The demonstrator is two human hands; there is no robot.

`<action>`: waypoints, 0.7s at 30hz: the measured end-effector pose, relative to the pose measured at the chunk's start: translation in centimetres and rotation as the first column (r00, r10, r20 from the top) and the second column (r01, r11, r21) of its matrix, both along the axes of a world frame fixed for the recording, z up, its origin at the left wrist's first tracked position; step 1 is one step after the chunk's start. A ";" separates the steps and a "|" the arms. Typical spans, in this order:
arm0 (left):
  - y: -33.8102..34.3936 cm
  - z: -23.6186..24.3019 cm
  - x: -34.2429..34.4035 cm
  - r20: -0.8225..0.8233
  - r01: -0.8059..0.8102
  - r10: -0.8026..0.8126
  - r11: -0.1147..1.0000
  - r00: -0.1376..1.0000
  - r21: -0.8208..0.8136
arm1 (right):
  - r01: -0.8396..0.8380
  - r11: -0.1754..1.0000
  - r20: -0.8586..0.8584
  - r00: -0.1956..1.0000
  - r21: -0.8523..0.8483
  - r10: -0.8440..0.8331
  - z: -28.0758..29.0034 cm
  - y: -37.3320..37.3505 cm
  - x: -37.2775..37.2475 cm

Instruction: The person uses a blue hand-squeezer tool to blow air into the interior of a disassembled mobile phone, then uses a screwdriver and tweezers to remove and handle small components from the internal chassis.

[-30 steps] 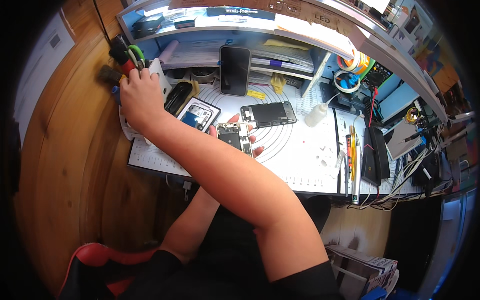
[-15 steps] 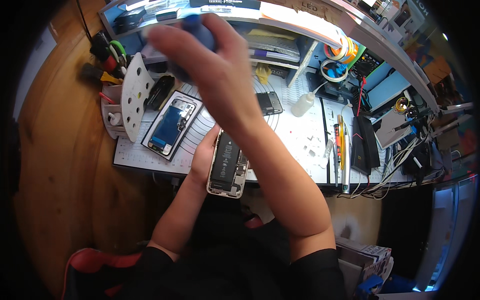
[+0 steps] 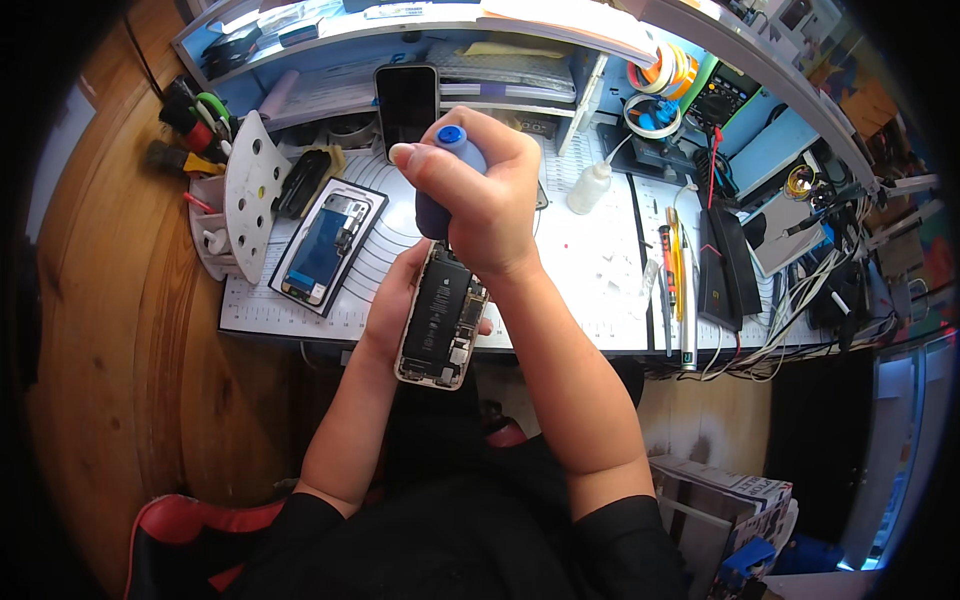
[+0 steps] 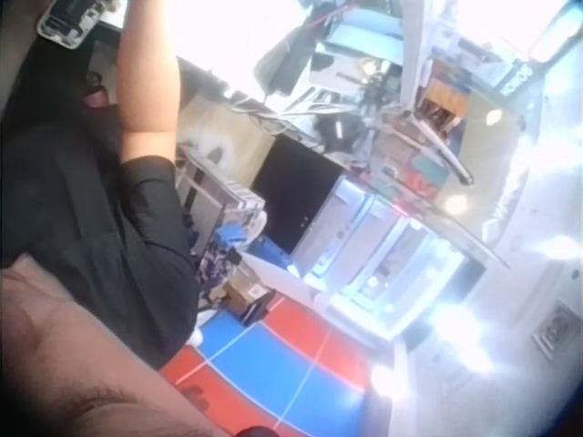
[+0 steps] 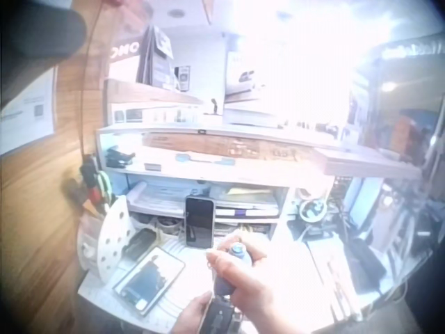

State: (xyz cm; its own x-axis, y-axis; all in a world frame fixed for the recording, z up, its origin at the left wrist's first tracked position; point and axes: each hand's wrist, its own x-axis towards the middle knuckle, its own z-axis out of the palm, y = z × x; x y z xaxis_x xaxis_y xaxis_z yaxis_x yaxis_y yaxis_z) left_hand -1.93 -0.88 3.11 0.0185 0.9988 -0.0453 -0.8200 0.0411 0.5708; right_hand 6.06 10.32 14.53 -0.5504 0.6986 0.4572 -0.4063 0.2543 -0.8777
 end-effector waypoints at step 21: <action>0.6 0.7 1.0 0.185 0.032 -0.039 0.999 0.982 0.041 | -0.247 0.947 -0.331 0.928 -0.208 0.169 -3.7 4.8 5.0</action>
State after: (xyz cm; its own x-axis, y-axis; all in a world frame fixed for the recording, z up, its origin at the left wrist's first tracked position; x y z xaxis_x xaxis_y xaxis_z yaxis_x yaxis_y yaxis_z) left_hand -0.95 -0.28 3.80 0.0583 0.9983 0.0003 -0.9102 0.0530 0.4109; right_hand 11.10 15.10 10.83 -0.5561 0.6936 0.4580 -0.6839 -0.0687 -0.7263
